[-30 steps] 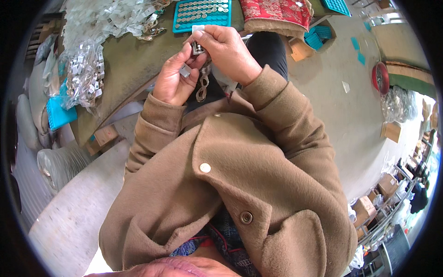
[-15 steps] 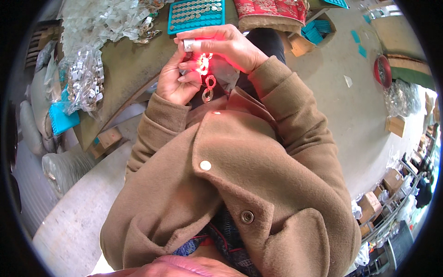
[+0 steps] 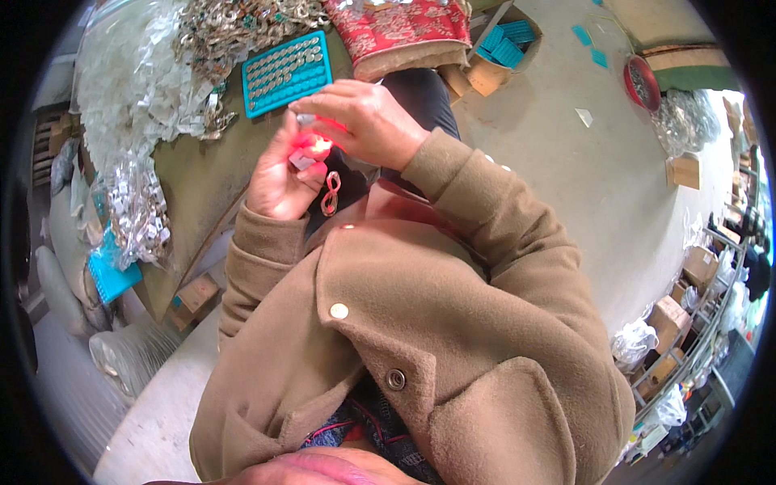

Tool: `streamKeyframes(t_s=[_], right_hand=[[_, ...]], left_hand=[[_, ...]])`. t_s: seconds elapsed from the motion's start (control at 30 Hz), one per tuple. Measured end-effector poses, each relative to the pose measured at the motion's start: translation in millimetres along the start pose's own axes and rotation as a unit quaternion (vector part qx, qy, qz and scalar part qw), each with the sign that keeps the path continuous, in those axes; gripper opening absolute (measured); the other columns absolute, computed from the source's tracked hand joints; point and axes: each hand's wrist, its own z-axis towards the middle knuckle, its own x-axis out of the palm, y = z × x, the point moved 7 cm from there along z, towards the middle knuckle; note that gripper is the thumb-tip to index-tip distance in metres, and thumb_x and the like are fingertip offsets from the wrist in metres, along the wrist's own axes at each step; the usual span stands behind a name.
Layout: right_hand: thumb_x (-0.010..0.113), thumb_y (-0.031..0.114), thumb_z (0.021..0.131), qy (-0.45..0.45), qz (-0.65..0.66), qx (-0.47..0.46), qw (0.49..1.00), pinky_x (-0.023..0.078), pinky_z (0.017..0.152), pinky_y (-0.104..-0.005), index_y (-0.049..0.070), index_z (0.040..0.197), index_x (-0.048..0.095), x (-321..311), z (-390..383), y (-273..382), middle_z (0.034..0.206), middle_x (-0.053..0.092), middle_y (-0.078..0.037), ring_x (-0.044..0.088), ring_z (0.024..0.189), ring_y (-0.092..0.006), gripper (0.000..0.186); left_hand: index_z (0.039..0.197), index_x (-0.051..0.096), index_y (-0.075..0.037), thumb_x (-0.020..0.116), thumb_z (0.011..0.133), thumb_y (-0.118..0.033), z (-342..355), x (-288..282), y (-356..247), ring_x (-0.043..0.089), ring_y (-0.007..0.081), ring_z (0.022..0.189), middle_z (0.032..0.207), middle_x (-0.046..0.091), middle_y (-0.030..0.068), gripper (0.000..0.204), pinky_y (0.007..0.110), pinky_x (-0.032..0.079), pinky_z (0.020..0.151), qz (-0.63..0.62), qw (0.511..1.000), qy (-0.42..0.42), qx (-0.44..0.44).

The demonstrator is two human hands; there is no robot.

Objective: The person repeatedly picks small white tags and jewelry pieces from a table, attaches the tags to the jewelry, and places the tagged items into a red pouch. The process is repeated multiple times with different pieces.

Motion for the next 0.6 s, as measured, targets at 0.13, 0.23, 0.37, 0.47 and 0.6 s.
streamKeyframes(t_s=[0.13, 0.23, 0.37, 0.47, 0.6], right_hand=[[0.074, 0.015, 0.082, 0.061, 0.061, 0.056, 0.995, 0.055, 0.074, -0.0359, 0.008, 0.117, 0.069, -17.3, -10.6, -5.8, 0.091, 0.069, -0.014, 0.067, 0.082, -0.028, 0.036], [0.072, 0.014, 0.084, -0.014, 0.076, 0.11, 0.991, 0.055, 0.074, -0.0328, 0.005, 0.108, 0.07, -49.1, -7.0, -31.9, 0.092, 0.071, -0.014, 0.07, 0.083, -0.0241, 0.026], [0.067, 0.012, 0.088, -0.1, -0.184, 0.168, 0.963, 0.054, 0.073, -0.0298, 0.004, 0.1, 0.07, -87.9, 8.8, -74.2, 0.093, 0.07, -0.013, 0.071, 0.081, -0.0229, 0.015], [0.068, 0.014, 0.087, -0.086, -0.243, 0.113, 0.96, 0.054, 0.072, -0.0333, 0.006, 0.101, 0.072, -83.0, 26.6, -88.9, 0.091, 0.07, -0.012, 0.069, 0.081, -0.0291, 0.017], [0.067, 0.016, 0.086, -0.036, -0.309, 0.143, 0.94, 0.053, 0.076, -0.0378, 0.01, 0.099, 0.074, -60.8, 37.5, -112.3, 0.096, 0.067, -0.009, 0.067, 0.086, -0.0293, 0.016]], left_hand=[[0.115, 0.063, -0.007, 0.064, 0.096, -0.027, 6.4, -0.8, 6.9, 0.061, 0.0076, 0.079, 0.1, 0.068, 0.003, 0.028, 0.022, 0.046, 0.059, 0.051, 0.995, -0.088, 0.005], [0.124, 0.06, 0.0, 0.064, 0.096, -0.025, 13.1, 18.5, 4.0, 0.064, 0.0131, 0.085, 0.104, 0.069, 0.0076, 0.038, 0.03, 0.054, 0.076, 0.123, 0.991, -0.009, 0.044], [0.123, 0.059, 0.004, 0.062, 0.097, -0.025, 25.7, 30.9, -0.6, 0.065, 0.0153, 0.085, 0.094, 0.068, 0.0068, 0.039, 0.031, 0.055, 0.082, 0.111, 0.992, 0.041, 0.053], [0.121, 0.06, 0.004, 0.059, 0.099, -0.028, 39.0, 27.1, -2.5, 0.058, 0.0107, 0.07, 0.079, 0.058, 0.0008, 0.038, 0.026, 0.051, 0.064, 0.093, 0.994, 0.015, 0.051], [0.118, 0.061, 0.003, 0.058, 0.099, -0.028, 44.3, 21.7, 1.2, 0.049, 0.0066, 0.062, 0.076, 0.051, -0.0025, 0.036, 0.022, 0.045, 0.056, 0.068, 0.997, 0.01, 0.027]])
